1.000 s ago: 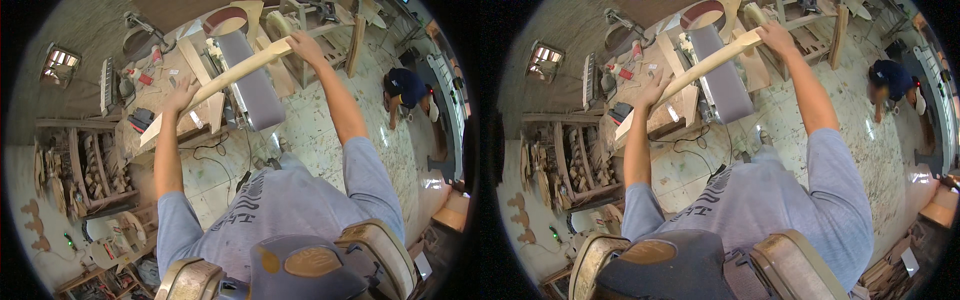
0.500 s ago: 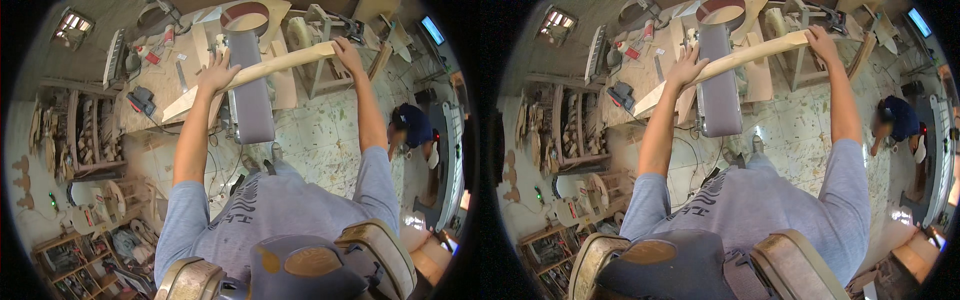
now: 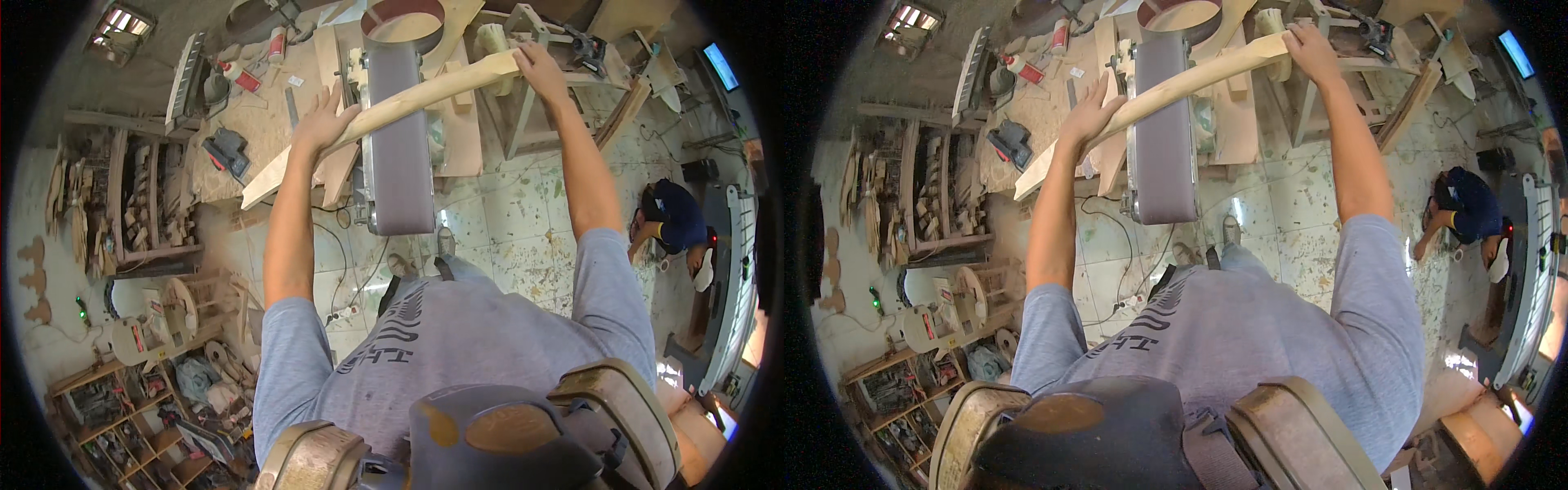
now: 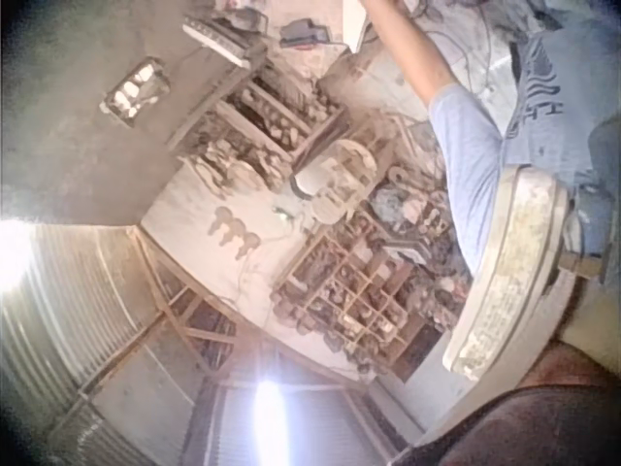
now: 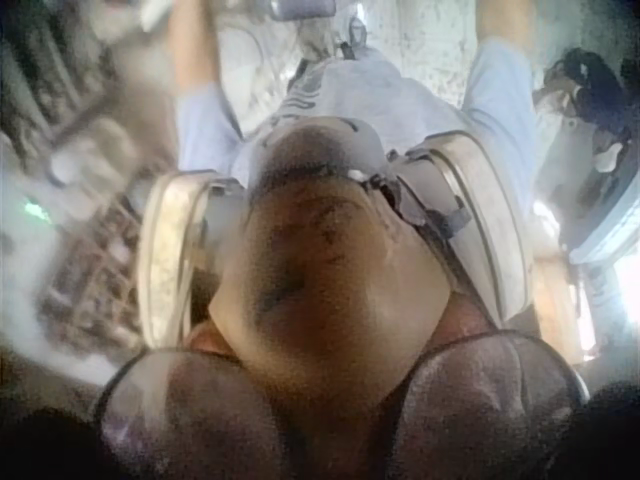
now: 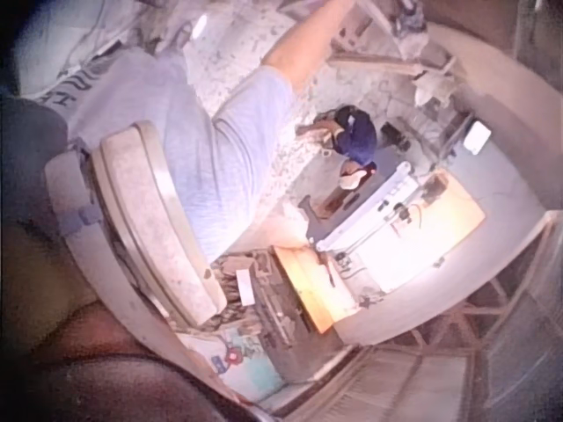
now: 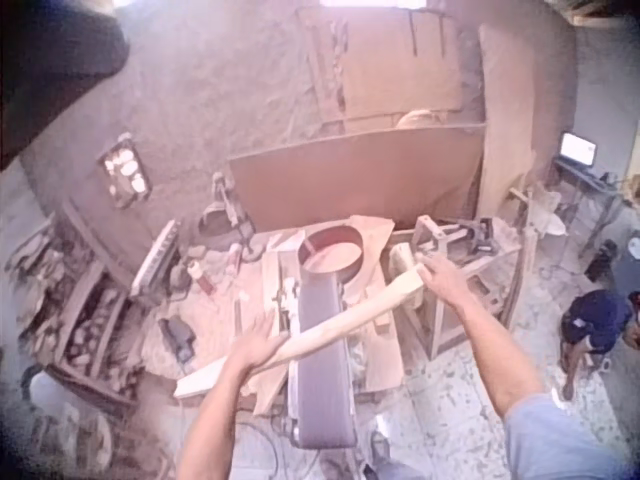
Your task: The person sands the wooden guitar neck using a belt sander, turning the neck to sand different sides and checking the surface by hand.
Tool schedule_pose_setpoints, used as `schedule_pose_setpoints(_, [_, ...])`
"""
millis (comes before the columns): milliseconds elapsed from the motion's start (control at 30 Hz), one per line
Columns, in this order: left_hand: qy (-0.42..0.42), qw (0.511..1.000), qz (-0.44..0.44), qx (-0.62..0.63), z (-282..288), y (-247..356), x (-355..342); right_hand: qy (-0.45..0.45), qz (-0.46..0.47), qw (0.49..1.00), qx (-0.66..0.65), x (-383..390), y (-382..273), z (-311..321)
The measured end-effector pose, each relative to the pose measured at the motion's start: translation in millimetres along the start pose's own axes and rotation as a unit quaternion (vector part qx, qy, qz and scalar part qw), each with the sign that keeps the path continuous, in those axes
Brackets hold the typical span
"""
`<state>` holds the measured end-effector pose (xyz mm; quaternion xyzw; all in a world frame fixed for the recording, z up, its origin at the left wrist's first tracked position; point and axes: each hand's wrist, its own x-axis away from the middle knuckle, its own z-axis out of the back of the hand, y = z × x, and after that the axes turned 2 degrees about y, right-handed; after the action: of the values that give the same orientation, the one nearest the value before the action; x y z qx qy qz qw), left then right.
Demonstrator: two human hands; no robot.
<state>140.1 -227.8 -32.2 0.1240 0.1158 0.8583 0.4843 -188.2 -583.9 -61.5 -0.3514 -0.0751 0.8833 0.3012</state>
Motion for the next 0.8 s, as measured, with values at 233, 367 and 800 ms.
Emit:
schedule_pose_setpoints(233, [-0.028, 1.0, 0.006, 0.009, -0.2, -47.1, 2.7, -0.015, 0.026, 1.0, 0.001, 1.4, -42.5, -0.7])
schedule_pose_setpoints(367, [-0.042, 0.999, -0.004, 0.015, 7.5, -49.0, 6.9, 0.007, 0.024, 0.998, 0.061, 11.8, -53.2, 0.3])
schedule_pose_setpoints(800, [-0.05, 0.994, -0.034, 0.086, 15.5, -108.6, 30.0, -0.061, -0.036, 0.997, 0.037, 22.8, -118.8, -2.5])
